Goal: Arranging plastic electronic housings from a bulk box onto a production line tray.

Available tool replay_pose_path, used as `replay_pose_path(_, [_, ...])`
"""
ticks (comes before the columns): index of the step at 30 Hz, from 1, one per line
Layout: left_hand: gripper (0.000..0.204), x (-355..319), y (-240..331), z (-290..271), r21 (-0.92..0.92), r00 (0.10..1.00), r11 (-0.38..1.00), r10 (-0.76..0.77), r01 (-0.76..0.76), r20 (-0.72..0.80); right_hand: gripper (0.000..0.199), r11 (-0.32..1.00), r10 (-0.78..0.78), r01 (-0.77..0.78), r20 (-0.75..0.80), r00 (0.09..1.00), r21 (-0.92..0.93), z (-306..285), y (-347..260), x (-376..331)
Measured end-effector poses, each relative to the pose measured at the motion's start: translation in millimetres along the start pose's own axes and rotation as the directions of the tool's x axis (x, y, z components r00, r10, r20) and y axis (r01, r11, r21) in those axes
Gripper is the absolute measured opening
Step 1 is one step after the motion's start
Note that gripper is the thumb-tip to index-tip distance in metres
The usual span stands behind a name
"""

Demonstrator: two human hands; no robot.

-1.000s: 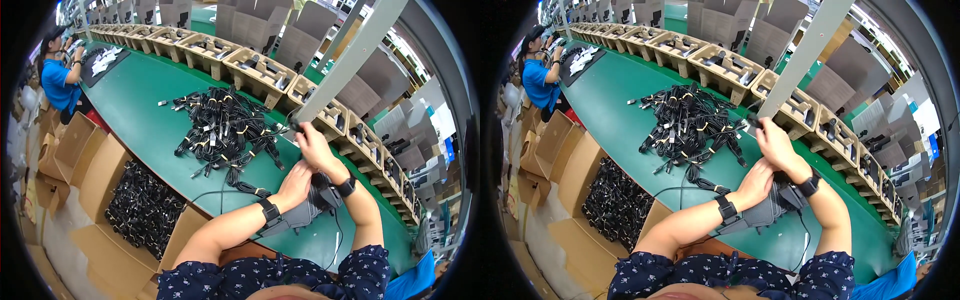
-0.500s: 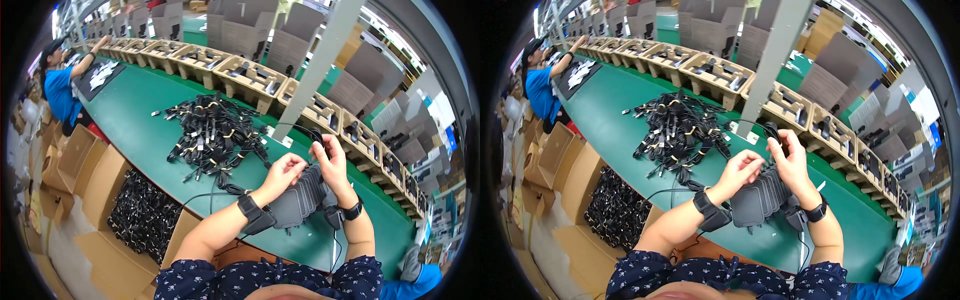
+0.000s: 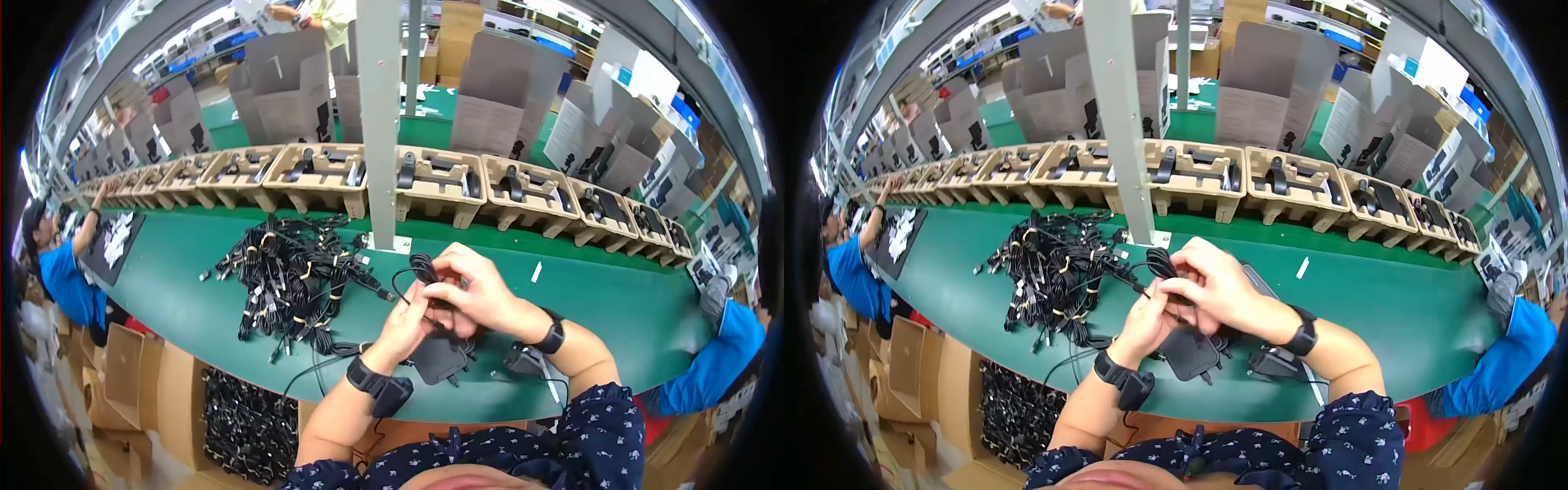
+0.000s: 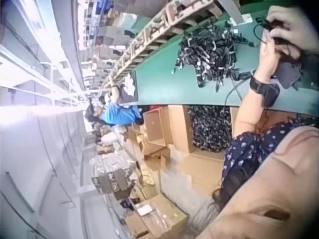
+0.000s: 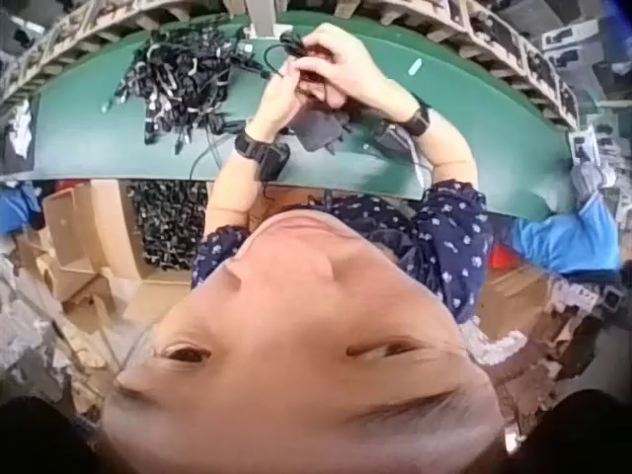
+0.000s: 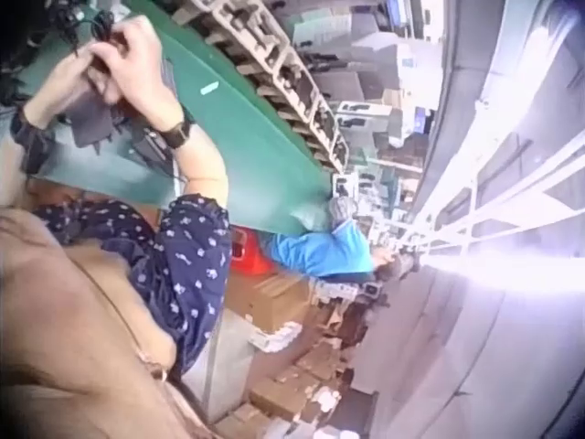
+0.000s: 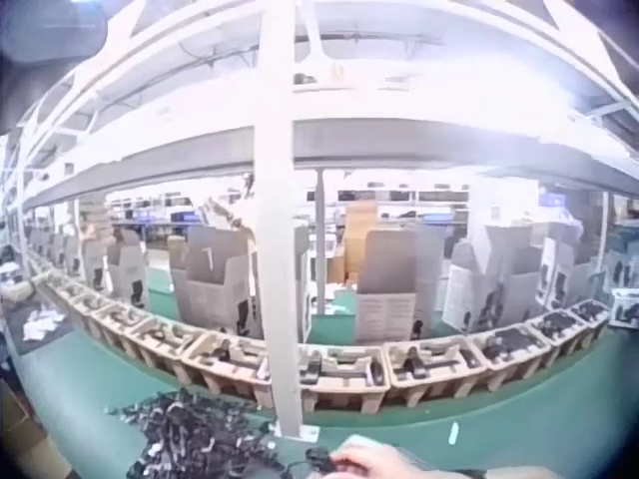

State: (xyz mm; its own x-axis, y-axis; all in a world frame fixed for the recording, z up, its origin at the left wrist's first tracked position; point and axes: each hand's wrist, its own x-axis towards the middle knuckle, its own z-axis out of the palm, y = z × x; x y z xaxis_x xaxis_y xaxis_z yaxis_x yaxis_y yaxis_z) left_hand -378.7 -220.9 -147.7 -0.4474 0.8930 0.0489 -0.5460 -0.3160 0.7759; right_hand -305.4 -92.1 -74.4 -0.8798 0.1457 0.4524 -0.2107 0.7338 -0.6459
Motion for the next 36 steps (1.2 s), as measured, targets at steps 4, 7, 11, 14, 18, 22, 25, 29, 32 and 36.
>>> replay_pose_path(4, [0.037, 0.4, 10.4, -28.1, -0.040, 0.918, 0.959, -0.254, 0.279, 0.305, 0.058, 0.727, -0.477, 0.469, 0.123, 0.870, -0.502, -2.1, -6.0, 1.5])
replay_pose_path(7, [0.027, -6.2, 7.8, -9.9, 0.274, 0.963, 0.930, -0.267, 0.246, 0.045, 0.056, 0.694, -0.453, 0.617, 0.440, 0.775, -0.371, 0.6, -2.2, -14.3])
replay_pose_path(11, [0.033, -3.3, 17.8, -15.4, 0.278, 0.874, 0.900, -0.409, 0.337, 0.263, 0.058, 0.653, -0.312, 0.573, 0.515, 0.799, -0.495, -16.2, 2.5, -30.1])
replay_pose_path(14, [0.035, -4.8, 21.1, -4.9, 0.304, 0.965, 0.936, -0.227, 0.179, 0.129, 0.047, 0.708, -0.274, 0.404, 0.302, 0.913, -0.579, -34.9, 14.7, -33.2])
replay_pose_path(18, [0.024, 4.7, 9.5, -28.6, 0.388, 0.984, 0.920, 0.023, 0.049, -0.178, 0.032, 0.748, -0.147, 0.059, -0.079, 0.986, -0.661, -83.5, 49.9, -33.9])
replay_pose_path(22, [0.017, 12.3, 0.9, -33.5, 0.449, 0.966, 0.894, 0.109, 0.008, -0.235, 0.026, 0.718, 0.085, -0.311, -0.365, 0.927, -0.623, -148.5, 78.9, -44.2])
replay_pose_path(25, [0.015, 14.6, -1.8, -32.2, 0.552, 0.964, 0.834, 0.144, 0.003, -0.223, 0.024, 0.618, 0.034, -0.498, -0.612, 0.790, -0.608, -194.4, 109.4, -51.5])
replay_pose_path(29, [0.014, 15.8, -5.3, -40.8, 0.547, 0.960, 0.836, 0.184, -0.040, -0.211, 0.025, 0.410, 0.208, -0.711, -0.701, 0.682, -0.571, -250.7, 128.4, -51.6])
replay_pose_path(32, [0.014, 16.1, -2.7, -41.9, 0.582, 0.955, 0.813, 0.178, -0.006, -0.238, 0.026, 0.421, 0.251, -0.704, -0.673, 0.696, -0.572, -273.1, 164.7, -57.6])
replay_pose_path(36, [0.013, 15.8, -1.7, -51.9, 0.585, 0.958, 0.811, 0.175, -0.010, -0.226, 0.027, 0.273, 0.512, -0.724, -0.541, 0.667, -0.634, -278.3, 186.6, -48.2])
